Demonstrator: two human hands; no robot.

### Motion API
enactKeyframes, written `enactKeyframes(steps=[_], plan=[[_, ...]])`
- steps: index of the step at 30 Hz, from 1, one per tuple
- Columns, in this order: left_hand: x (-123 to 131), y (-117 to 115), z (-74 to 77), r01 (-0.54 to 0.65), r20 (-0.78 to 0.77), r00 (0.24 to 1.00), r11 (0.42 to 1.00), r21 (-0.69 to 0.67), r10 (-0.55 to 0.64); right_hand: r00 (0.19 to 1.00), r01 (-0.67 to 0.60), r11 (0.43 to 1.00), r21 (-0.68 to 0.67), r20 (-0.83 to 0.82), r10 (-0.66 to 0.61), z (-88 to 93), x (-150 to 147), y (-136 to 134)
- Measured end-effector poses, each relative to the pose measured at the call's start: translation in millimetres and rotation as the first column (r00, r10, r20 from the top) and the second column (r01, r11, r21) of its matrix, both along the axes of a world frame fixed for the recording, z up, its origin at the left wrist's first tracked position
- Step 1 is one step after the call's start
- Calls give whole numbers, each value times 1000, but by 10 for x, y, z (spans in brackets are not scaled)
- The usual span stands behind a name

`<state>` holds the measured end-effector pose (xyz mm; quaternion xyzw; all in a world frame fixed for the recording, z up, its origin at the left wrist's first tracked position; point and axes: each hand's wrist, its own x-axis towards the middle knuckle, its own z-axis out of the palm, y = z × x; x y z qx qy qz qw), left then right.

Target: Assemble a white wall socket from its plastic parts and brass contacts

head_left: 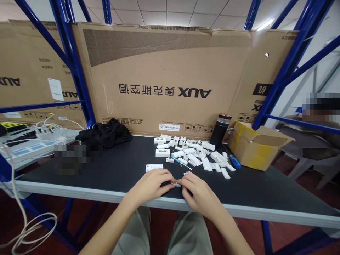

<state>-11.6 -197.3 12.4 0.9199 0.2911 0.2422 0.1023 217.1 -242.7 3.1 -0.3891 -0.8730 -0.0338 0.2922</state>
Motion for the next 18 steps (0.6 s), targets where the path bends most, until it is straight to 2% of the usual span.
enactKeyframes(steps=[5, 10, 13, 18], plan=[[-3, 8, -5, 3, 9, 1000, 1000, -13, -3, 998, 17, 1000, -15, -59, -18, 18, -8, -10], [-12, 2, -5, -7, 13, 1000, 1000, -24, 7, 971, 182, 980, 83, -171, -166, 79, 30, -34], [-21, -1, -3, -21, 13, 1000, 999, -40, 22, 947, 231, 964, 132, -260, -191, 86, 88, -29], [-38, -8, 7, -83, 9, 996, 995, -61, 84, 915, 274, 961, 41, -319, -247, 82, 137, -43]])
